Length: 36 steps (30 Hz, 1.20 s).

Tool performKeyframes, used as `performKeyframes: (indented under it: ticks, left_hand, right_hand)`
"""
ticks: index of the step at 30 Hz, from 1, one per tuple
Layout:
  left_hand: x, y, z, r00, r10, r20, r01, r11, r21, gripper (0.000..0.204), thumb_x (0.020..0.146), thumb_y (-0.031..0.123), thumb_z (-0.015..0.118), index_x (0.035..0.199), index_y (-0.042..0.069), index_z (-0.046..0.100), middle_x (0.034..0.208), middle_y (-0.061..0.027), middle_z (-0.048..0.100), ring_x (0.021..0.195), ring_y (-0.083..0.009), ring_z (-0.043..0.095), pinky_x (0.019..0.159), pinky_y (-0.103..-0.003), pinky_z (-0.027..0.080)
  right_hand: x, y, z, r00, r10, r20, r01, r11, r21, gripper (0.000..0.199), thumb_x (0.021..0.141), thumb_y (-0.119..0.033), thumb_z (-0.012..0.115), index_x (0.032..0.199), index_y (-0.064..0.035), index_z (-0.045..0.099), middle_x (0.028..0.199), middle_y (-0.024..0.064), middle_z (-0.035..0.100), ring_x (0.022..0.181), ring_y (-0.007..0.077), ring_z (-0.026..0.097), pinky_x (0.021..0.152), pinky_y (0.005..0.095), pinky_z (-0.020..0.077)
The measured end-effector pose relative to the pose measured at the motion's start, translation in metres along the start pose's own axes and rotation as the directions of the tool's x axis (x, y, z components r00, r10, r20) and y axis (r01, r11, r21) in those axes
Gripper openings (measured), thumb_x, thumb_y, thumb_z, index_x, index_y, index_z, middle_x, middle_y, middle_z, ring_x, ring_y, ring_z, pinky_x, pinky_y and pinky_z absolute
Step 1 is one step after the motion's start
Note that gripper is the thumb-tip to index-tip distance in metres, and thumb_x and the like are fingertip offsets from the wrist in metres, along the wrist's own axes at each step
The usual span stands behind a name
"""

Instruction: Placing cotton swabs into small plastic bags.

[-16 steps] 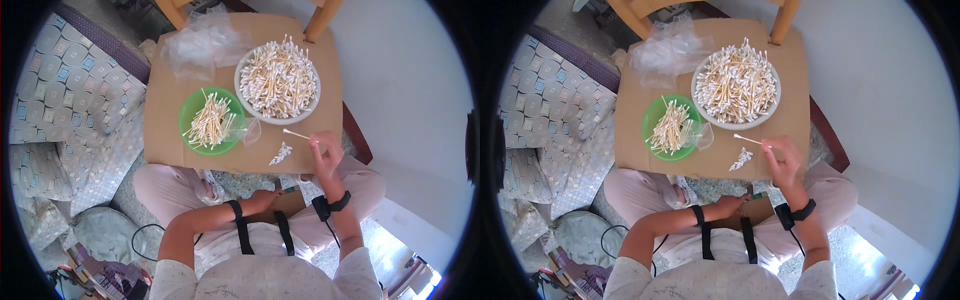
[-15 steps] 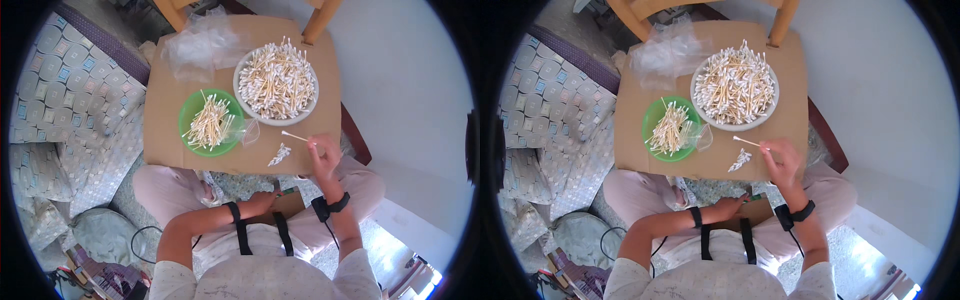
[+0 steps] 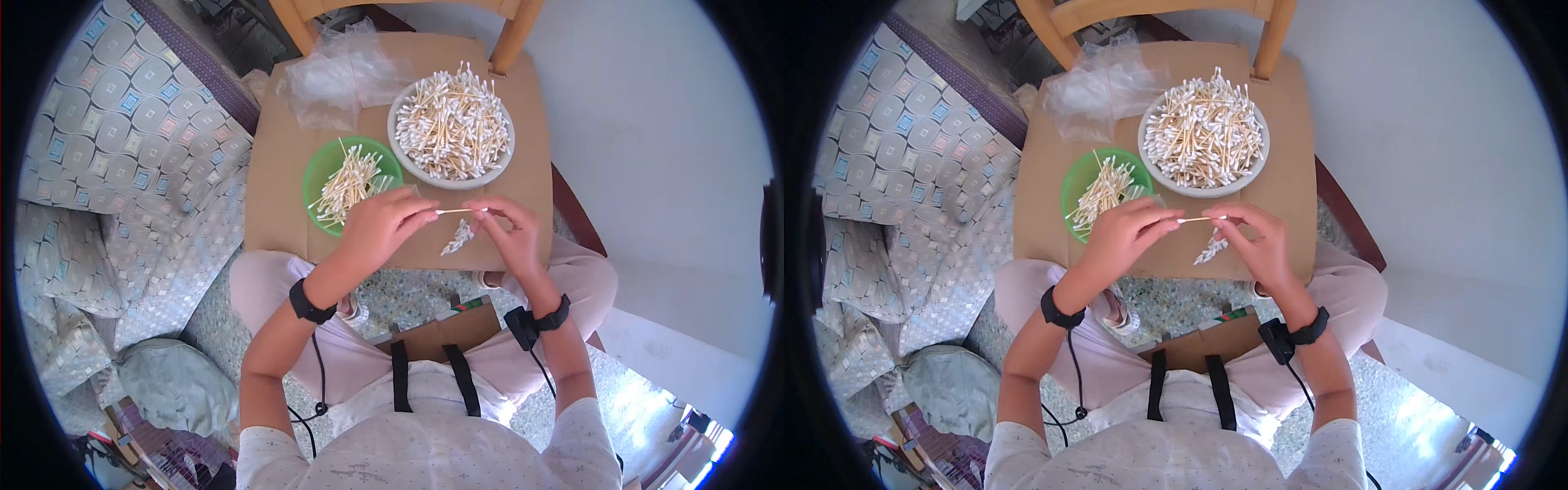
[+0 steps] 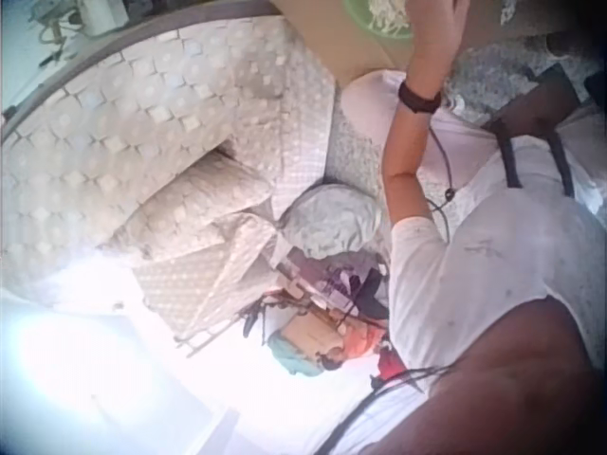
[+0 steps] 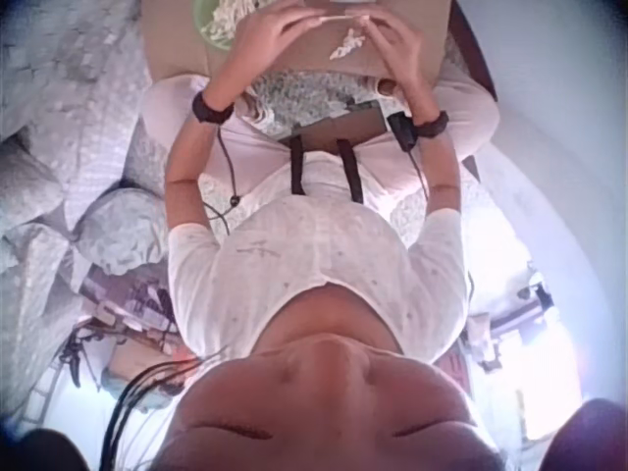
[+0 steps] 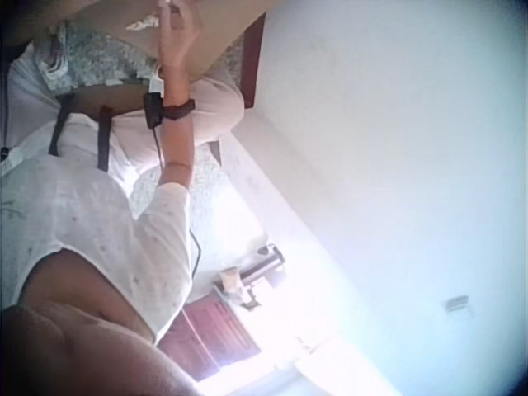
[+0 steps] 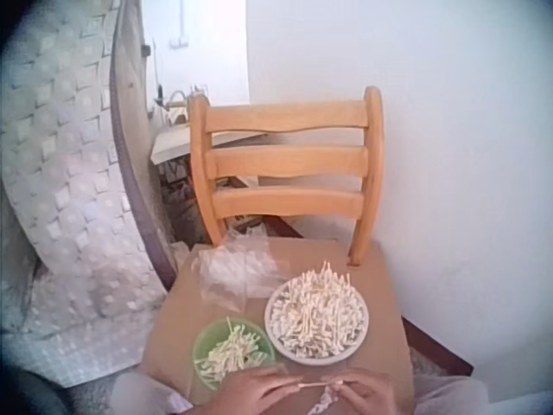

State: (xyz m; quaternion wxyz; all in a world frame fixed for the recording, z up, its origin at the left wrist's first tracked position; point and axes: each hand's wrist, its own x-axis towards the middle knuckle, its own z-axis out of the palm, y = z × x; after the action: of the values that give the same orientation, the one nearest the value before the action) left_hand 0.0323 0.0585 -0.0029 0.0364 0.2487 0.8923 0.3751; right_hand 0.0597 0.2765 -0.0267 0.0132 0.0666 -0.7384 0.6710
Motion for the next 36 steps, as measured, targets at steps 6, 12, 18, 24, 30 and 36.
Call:
performKeyframes:
  ticks: [6,12,18,24,30,36]
  left_hand:
    - [0.01,-0.015,0.021,0.98,0.2,0.006,-0.2,0.979,0.049,0.015,0.083,0.022,0.067,0.091,0.01,0.07,0.072,-0.0075,0.058,0.065,-0.0221,0.059,0.056,-0.031,0.046]
    - [-0.017,-0.014,0.007,0.985,0.1,-0.141,-0.127,0.973,-0.191,0.011,0.081,0.015,0.069,0.087,0.006,0.07,0.072,-0.0061,0.06,0.058,-0.0178,0.057,0.051,-0.029,0.043]
    - [-0.015,-0.012,-0.006,0.974,0.075,-0.213,-0.122,0.969,-0.216,0.012,0.082,0.019,0.069,0.086,0.008,0.069,0.072,-0.0058,0.062,0.06,-0.0211,0.059,0.053,-0.03,0.046]
    - [-0.016,-0.001,-0.009,0.972,0.069,-0.223,-0.127,0.958,-0.256,0.01,0.082,0.012,0.069,0.088,0.003,0.069,0.07,-0.0066,0.06,0.054,-0.0148,0.052,0.05,-0.027,0.042]
    - [-0.01,-0.01,0.003,0.98,0.05,-0.194,-0.104,0.955,-0.279,0.012,0.083,0.011,0.068,0.09,0.002,0.069,0.073,-0.0073,0.062,0.057,-0.0147,0.055,0.054,-0.027,0.045]
    - [-0.009,-0.008,0.004,0.981,0.004,-0.195,-0.074,0.933,-0.353,0.012,0.083,0.011,0.068,0.09,0.002,0.069,0.071,-0.0068,0.06,0.056,-0.0142,0.053,0.052,-0.027,0.042]
  right_hand:
    - [0.004,0.024,-0.013,0.998,0.04,0.043,-0.044,0.996,0.077,0.02,0.086,-0.001,0.063,0.106,0.0002,0.065,0.094,0.0082,0.069,0.072,0.0111,0.062,0.066,0.0239,0.0497]
    - [-0.045,0.017,-0.039,0.953,-0.167,0.254,0.297,0.683,-0.667,0.057,0.068,-0.025,0.081,0.115,-0.0056,0.057,0.117,0.0149,0.057,0.108,0.0287,0.055,0.092,0.0416,0.0437]
    - [-0.068,0.038,-0.034,0.951,0.098,0.293,0.245,0.334,-0.91,0.077,0.054,-0.028,0.084,0.12,-0.0103,0.048,0.14,0.015,0.032,0.13,0.034,0.033,0.102,0.0556,0.0302]
    - [-0.053,0.044,-0.046,0.939,0.139,0.315,0.28,0.22,-0.934,0.091,0.047,-0.021,0.086,0.128,-0.0187,0.045,0.137,0.0147,0.036,0.13,0.0354,0.033,0.107,0.0532,0.0265]
    - [-0.038,0.029,-0.047,0.923,0.201,0.328,0.285,0.219,-0.933,0.091,0.051,-0.026,0.085,0.133,-0.0238,0.045,0.137,0.0108,0.036,0.129,0.0311,0.033,0.098,0.0513,0.0351]
    - [-0.008,-0.011,-0.066,0.954,0.096,0.285,0.223,0.412,-0.883,0.057,0.066,-0.027,0.079,0.117,-0.0103,0.059,0.108,0.0102,0.062,0.094,0.0264,0.06,0.088,0.0408,0.0434]
